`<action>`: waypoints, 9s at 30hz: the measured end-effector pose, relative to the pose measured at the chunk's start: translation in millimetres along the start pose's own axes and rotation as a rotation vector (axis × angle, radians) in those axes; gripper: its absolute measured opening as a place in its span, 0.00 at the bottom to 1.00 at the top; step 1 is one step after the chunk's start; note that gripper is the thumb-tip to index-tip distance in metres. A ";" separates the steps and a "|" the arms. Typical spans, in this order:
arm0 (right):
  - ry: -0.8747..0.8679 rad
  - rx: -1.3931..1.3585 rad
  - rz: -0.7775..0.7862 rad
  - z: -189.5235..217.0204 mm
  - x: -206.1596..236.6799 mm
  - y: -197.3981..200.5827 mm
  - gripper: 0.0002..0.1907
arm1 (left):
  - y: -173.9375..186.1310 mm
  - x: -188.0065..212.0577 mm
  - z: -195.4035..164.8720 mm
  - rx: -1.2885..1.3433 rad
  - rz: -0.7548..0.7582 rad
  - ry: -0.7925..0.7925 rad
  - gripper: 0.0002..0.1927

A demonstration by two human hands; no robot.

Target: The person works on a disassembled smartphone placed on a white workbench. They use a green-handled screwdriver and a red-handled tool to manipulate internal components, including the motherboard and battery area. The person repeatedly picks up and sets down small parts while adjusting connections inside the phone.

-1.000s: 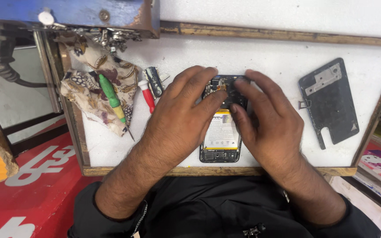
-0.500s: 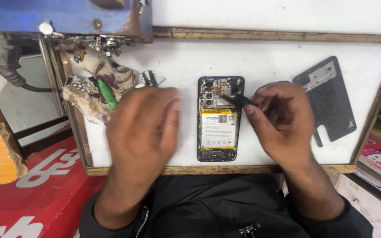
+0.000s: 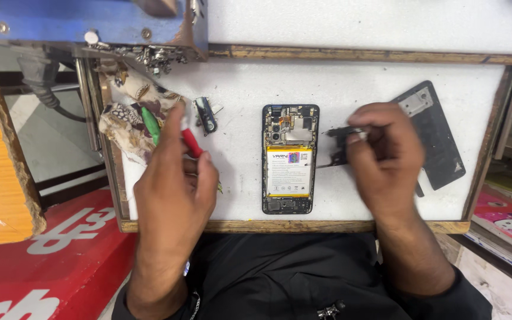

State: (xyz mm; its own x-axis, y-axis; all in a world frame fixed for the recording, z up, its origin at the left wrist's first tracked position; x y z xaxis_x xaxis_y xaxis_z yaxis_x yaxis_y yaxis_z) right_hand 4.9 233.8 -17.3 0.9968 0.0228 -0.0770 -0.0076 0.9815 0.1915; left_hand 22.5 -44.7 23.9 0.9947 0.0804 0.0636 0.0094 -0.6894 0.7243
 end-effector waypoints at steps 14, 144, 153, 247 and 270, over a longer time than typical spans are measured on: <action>0.028 0.418 0.075 17.7 -9.1 -19.4 0.11 | -52.6 -29.7 -20.1 0.174 -0.163 -0.645 0.37; 0.041 0.437 0.123 3.8 -15.0 -28.6 0.10 | -47.4 -46.3 -26.4 0.114 -0.020 -0.798 0.29; 0.022 0.441 0.138 0.9 -13.1 -27.9 0.11 | -49.0 -38.1 -1.1 0.340 -0.116 -0.600 0.31; -0.008 0.495 0.143 -4.4 -11.7 -34.0 0.15 | -82.0 -31.3 -9.8 -0.281 0.113 -0.727 0.22; -0.112 0.500 0.157 -44.7 -54.0 -43.5 0.15 | -91.9 -92.1 -5.8 -0.416 0.376 -0.624 0.21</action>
State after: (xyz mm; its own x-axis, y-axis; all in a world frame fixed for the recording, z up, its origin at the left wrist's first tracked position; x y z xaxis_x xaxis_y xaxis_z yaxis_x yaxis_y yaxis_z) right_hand -52.1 198.3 -65.2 0.9894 0.1144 0.0896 -0.1452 0.7571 0.6369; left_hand -70.7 15.5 -44.5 0.7992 -0.5991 0.0489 -0.2513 -0.2591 0.9326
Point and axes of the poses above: each hand's wrist, its own x-axis away from the middle knuckle, its own y-axis out of the back of the hand, z = x × y, the point moved 2 cm from there along -x, towards the middle knuckle
